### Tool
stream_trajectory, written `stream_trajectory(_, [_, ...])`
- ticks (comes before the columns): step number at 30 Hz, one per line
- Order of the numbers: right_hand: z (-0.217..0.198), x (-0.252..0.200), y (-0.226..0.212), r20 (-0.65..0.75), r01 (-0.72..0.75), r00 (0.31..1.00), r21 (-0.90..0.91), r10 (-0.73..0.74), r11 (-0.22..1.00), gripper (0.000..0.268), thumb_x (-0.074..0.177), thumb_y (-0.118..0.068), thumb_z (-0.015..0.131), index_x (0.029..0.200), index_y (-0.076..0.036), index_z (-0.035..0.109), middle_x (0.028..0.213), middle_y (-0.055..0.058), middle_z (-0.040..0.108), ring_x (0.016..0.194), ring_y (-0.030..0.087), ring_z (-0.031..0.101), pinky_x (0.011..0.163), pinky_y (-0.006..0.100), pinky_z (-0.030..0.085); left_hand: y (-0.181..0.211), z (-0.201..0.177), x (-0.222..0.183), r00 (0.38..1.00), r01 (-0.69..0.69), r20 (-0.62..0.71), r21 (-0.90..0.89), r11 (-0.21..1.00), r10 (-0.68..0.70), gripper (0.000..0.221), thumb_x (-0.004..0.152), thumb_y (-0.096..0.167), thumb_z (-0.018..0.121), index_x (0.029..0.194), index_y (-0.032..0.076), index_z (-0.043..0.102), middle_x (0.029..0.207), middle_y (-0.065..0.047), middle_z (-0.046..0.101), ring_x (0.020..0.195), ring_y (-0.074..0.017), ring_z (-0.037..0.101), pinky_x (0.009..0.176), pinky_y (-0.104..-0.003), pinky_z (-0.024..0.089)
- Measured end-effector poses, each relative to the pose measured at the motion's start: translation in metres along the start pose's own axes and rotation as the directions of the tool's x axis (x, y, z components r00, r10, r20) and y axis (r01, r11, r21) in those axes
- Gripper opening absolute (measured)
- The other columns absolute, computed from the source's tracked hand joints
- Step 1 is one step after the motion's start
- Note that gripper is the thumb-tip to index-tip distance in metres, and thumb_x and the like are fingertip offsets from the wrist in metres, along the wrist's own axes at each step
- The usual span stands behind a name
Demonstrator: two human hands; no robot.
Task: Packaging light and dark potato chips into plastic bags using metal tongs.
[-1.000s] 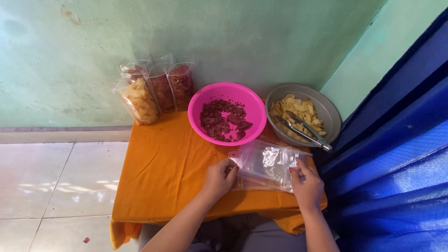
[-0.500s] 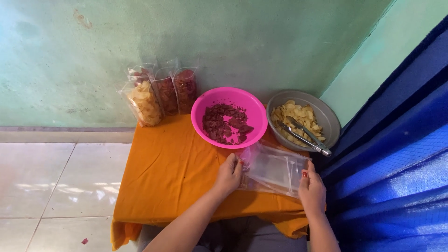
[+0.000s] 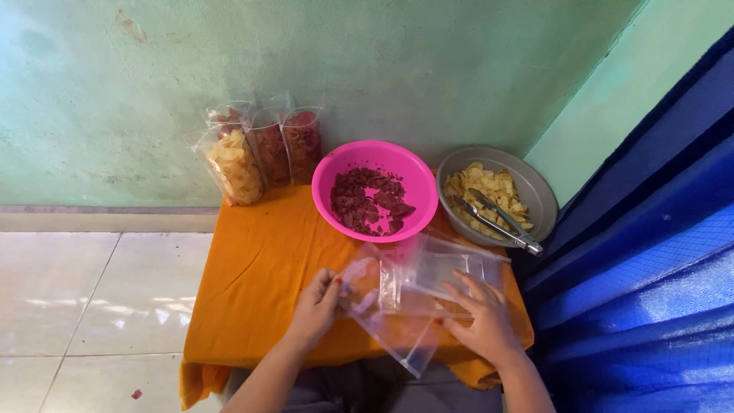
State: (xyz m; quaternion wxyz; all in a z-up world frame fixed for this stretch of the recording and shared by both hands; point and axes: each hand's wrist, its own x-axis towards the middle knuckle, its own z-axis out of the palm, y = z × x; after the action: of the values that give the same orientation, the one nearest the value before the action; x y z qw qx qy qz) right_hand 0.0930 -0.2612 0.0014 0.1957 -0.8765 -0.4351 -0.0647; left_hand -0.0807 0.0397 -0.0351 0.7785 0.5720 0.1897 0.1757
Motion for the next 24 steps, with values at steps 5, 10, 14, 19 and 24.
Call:
stream_trajectory(5, [-0.005, 0.019, -0.017, 0.340, -0.204, 0.914, -0.090, 0.222, 0.975, 0.068, 0.081, -0.055, 0.076, 0.144, -0.037, 0.058, 0.161, -0.005, 0.039, 0.152, 0.015, 0.030, 0.124, 0.058, 0.006, 0.014, -0.060, -0.007, 0.980, 0.054, -0.183, -0.103, 0.993, -0.072, 0.015, 0.107, 0.020, 0.049, 0.094, 0.014, 0.047, 0.088, -0.013, 0.070, 0.065, -0.0207, 0.068, 0.062, -0.035, 0.059])
stream_trajectory(10, [0.008, 0.024, -0.026, -0.064, -0.224, 0.975, -0.236, 0.215, 0.946, 0.055, 0.087, -0.040, 0.066, 0.140, -0.025, 0.062, 0.157, 0.008, 0.047, 0.146, 0.026, 0.042, 0.120, 0.060, 0.022, 0.045, -0.074, -0.024, 0.953, 0.007, -0.298, -0.172, 0.985, -0.059, 0.016, 0.108, 0.024, 0.049, 0.099, 0.010, 0.048, 0.105, -0.022, 0.076, 0.078, -0.0288, 0.075, 0.069, -0.036, 0.059])
stream_trajectory(14, [0.018, 0.015, -0.086, 0.025, -0.281, 0.954, 0.411, 0.298, 0.867, 0.055, 0.088, -0.026, 0.074, 0.139, -0.010, 0.063, 0.133, 0.004, 0.065, 0.104, 0.016, 0.064, 0.072, 0.027, 0.065, 0.049, -0.071, -0.037, 0.924, -0.001, -0.372, -0.224, 0.975, -0.085, 0.012, 0.108, 0.019, 0.048, 0.099, 0.013, 0.047, 0.108, -0.021, 0.076, 0.085, -0.0275, 0.076, 0.074, -0.035, 0.060])
stream_trajectory(19, [0.039, 0.017, -0.117, 0.262, -0.412, 0.903, 0.752, 0.340, 0.515, 0.063, 0.089, -0.025, 0.073, 0.149, -0.017, 0.056, 0.134, 0.003, 0.071, 0.098, 0.007, 0.071, 0.074, 0.019, 0.061, 0.050, -0.059, -0.032, 0.921, -0.051, -0.387, -0.259, 0.965, -0.055, 0.012, 0.109, 0.017, 0.049, 0.098, 0.015, 0.045, 0.110, -0.017, 0.076, 0.087, -0.0308, 0.076, 0.071, -0.033, 0.058])
stream_trajectory(24, [0.038, 0.018, -0.123, 0.206, -0.327, 0.921, 0.869, 0.329, 0.372, 0.067, 0.088, -0.019, 0.074, 0.150, -0.008, 0.052, 0.134, 0.010, 0.071, 0.112, 0.017, 0.072, 0.098, 0.028, 0.060, 0.059, -0.047, -0.036, 0.914, -0.092, -0.405, -0.247, 0.965, -0.016, 0.011, 0.109, 0.020, 0.047, 0.100, 0.013, 0.046, 0.114, -0.019, 0.075, 0.083, -0.0306, 0.076, 0.070, -0.033, 0.059])
